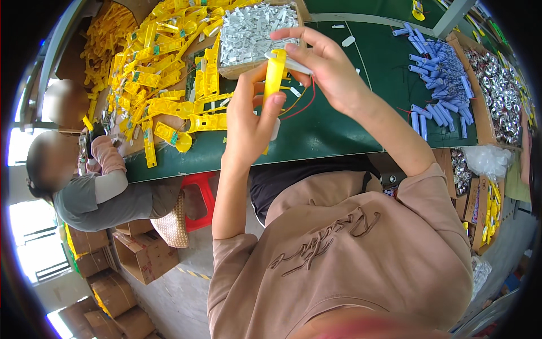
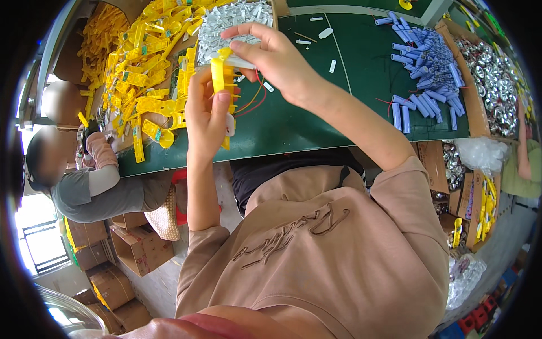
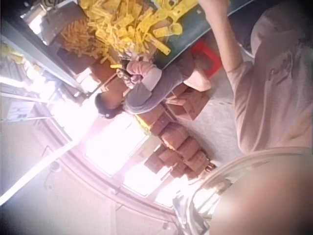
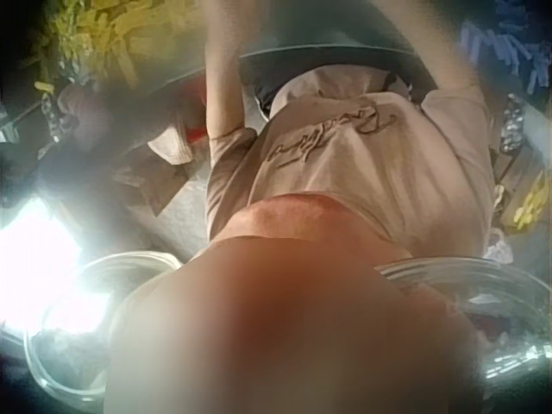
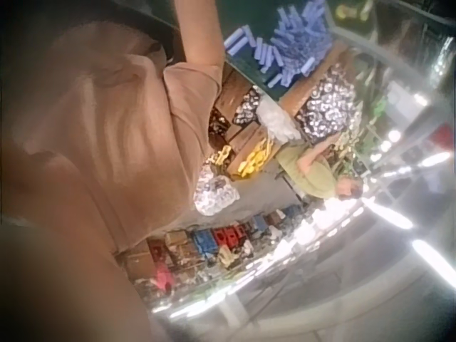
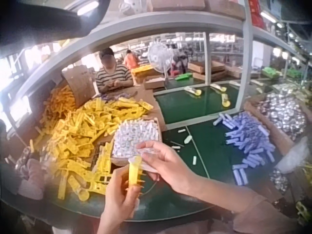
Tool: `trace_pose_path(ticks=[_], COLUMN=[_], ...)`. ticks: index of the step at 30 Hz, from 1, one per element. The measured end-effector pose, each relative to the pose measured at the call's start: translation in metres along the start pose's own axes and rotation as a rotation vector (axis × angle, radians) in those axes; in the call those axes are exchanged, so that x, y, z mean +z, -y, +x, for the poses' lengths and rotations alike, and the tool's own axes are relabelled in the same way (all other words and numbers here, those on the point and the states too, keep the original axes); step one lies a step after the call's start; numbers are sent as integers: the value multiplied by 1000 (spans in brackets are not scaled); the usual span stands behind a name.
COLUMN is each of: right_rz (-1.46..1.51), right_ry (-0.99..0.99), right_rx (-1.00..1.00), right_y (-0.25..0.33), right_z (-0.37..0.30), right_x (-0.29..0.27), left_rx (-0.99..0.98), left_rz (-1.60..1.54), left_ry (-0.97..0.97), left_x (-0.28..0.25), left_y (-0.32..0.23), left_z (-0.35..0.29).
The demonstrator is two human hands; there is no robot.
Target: Manually assembling electronic components into yellow plastic housings by inserting batteries and internal parts.
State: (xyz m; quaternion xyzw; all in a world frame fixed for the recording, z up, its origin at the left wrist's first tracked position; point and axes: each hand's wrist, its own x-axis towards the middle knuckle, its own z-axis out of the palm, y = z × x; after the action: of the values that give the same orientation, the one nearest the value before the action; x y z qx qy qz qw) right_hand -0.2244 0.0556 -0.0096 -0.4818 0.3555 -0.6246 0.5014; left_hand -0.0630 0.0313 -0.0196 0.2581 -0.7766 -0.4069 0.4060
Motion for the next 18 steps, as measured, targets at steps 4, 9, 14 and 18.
trace_pose_path(ticks=[4,9,14,18], right_rz=[45,147,254,-49], right_ry=[-184,-265,-355,-273], right_rx=[17,47,23,-170], right_y=[-13,-17,-24,-28], right_z=[-3,-10,-8,-5], right_x=[2,-3,6,-11], left_rx=[139,279,271,108], left_rz=[332,507,591,315], left_ry=[2,-33,-24,138], left_x=[6,14,21,18], left_y=[-2,-8,-9,0], left_z=[1,-1,3,2])
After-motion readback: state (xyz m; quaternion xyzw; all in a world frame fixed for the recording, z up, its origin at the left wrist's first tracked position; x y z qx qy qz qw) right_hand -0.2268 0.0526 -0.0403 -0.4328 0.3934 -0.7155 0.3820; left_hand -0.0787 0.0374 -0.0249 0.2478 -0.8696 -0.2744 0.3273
